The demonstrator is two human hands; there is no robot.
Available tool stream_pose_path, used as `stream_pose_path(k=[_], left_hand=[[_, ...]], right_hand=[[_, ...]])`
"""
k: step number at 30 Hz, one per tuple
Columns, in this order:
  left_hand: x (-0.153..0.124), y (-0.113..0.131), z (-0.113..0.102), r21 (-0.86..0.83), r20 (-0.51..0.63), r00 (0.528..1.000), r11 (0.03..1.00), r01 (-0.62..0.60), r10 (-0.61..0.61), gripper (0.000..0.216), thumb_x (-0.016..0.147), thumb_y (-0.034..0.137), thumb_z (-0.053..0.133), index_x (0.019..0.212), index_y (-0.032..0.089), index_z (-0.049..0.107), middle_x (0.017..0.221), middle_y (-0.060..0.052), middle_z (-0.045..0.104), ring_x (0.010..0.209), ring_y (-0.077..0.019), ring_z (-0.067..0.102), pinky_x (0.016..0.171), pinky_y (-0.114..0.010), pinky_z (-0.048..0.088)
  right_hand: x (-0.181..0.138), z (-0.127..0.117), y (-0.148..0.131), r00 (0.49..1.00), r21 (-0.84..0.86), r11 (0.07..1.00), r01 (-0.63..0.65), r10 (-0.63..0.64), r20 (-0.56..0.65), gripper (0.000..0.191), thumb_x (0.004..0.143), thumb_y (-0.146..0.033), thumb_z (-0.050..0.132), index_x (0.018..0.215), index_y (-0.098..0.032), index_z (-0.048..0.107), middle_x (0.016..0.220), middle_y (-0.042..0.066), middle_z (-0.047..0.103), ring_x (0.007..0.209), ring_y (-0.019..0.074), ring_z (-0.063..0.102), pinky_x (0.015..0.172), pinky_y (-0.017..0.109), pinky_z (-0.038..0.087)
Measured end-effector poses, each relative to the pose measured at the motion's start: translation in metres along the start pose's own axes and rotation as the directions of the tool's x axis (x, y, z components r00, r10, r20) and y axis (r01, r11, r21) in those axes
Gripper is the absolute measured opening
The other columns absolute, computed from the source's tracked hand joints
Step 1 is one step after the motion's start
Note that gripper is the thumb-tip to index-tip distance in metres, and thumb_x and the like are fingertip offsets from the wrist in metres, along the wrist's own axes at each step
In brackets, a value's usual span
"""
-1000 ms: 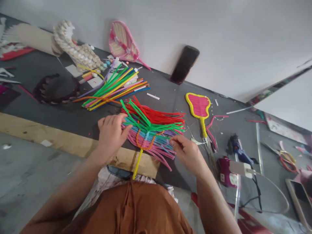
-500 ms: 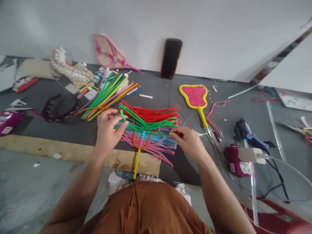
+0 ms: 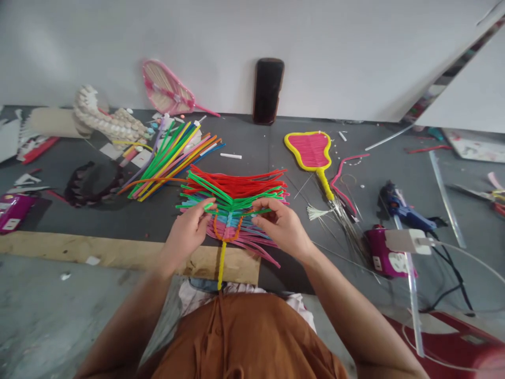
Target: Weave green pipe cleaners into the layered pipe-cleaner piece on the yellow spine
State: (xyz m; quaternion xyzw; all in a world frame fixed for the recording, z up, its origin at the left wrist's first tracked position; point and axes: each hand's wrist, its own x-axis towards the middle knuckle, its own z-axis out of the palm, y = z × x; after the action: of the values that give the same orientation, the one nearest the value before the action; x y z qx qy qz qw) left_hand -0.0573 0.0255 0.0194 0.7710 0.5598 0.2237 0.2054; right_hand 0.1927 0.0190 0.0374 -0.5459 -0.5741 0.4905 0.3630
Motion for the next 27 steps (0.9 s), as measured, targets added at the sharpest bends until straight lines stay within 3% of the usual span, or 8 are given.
stream_pose_path(k=[4,8,13,15,17,19,23,27], left_hand=[[-0.001,-0.007,-0.004,0.03,0.027,0.999,0.999,-0.031,0.031,0.035,0.094,0.017,0.042,0.125,0.019,0.058,0.108,-0.007,0.074,0.101,-0.0188,0.07,0.087,-0.031,0.055],[-0.001,-0.009,-0.008,0.075,0.047,0.995,0.993,-0.088,0.084,0.03,0.096,0.023,0.043,0.117,0.02,0.064,0.104,-0.005,0.075,0.093,-0.0178,0.072,0.081,-0.028,0.056],[0.002,-0.004,-0.005,0.001,-0.03,0.996,0.996,-0.09,0.09,0.027,0.096,0.034,0.048,0.111,0.021,0.067,0.103,-0.004,0.076,0.092,-0.0171,0.072,0.083,-0.028,0.055],[0.003,-0.003,0.0,-0.051,-0.049,0.996,0.996,-0.076,0.073,0.027,0.095,0.034,0.05,0.111,0.02,0.067,0.103,-0.005,0.076,0.093,-0.0172,0.071,0.087,-0.029,0.055],[0.003,-0.004,0.005,-0.088,-0.06,0.996,0.994,-0.071,0.066,0.026,0.095,0.032,0.05,0.109,0.019,0.068,0.105,-0.005,0.076,0.096,-0.0173,0.071,0.092,-0.031,0.054],[0.002,-0.006,0.009,-0.107,-0.083,0.995,0.992,-0.07,0.061,0.025,0.095,0.031,0.049,0.104,0.019,0.069,0.105,-0.005,0.076,0.097,-0.0171,0.071,0.093,-0.032,0.054],[0.002,-0.008,0.011,-0.138,-0.106,0.991,0.985,-0.101,0.086,0.023,0.095,0.03,0.05,0.101,0.02,0.071,0.1,-0.004,0.077,0.095,-0.017,0.071,0.088,-0.031,0.056],[0.002,-0.01,0.01,-0.093,-0.068,0.99,0.987,-0.13,0.124,0.025,0.095,0.025,0.048,0.107,0.021,0.069,0.105,-0.004,0.076,0.098,-0.0176,0.07,0.088,-0.032,0.056]], right_hand=[[0.002,-0.011,0.008,1.0,-0.21,0.978,0.018,-0.016,0.009,0.031,0.08,-0.034,0.061,0.108,-0.019,0.064,0.096,0.004,0.07,0.072,0.0131,0.061,0.067,0.028,0.049],[0.002,-0.026,0.002,0.998,-0.392,0.92,0.025,-0.001,0.062,0.026,0.083,-0.036,0.058,0.099,-0.02,0.07,0.087,0.003,0.073,0.071,0.0144,0.063,0.065,0.026,0.047],[0.008,-0.023,-0.016,0.957,-0.725,0.673,0.149,0.088,0.278,0.02,0.086,-0.031,0.057,0.096,-0.026,0.073,0.092,0.001,0.075,0.079,0.0164,0.066,0.066,0.024,0.043],[0.012,-0.021,-0.025,0.958,-0.816,0.556,0.157,0.116,0.263,0.02,0.087,-0.028,0.055,0.093,-0.026,0.074,0.091,0.001,0.075,0.08,0.0174,0.067,0.064,0.025,0.042],[0.018,-0.022,-0.033,0.968,-0.848,0.512,0.135,0.115,0.223,0.019,0.086,-0.025,0.055,0.09,-0.026,0.073,0.089,0.001,0.074,0.08,0.0175,0.066,0.064,0.025,0.04],[0.023,-0.026,-0.038,0.966,-0.786,0.606,0.125,0.108,0.237,0.018,0.083,-0.024,0.056,0.09,-0.026,0.073,0.084,-0.001,0.073,0.074,0.0155,0.064,0.063,0.024,0.04],[0.03,-0.025,-0.027,0.944,-0.411,0.9,0.141,0.003,0.33,0.022,0.083,-0.034,0.056,0.092,-0.021,0.07,0.076,-0.002,0.07,0.064,0.0125,0.059,0.06,0.023,0.043],[0.028,-0.01,0.003,0.969,-0.317,0.938,0.138,-0.062,0.24,0.025,0.085,-0.036,0.057,0.094,-0.017,0.07,0.082,0.003,0.072,0.069,0.0144,0.063,0.063,0.026,0.048]])
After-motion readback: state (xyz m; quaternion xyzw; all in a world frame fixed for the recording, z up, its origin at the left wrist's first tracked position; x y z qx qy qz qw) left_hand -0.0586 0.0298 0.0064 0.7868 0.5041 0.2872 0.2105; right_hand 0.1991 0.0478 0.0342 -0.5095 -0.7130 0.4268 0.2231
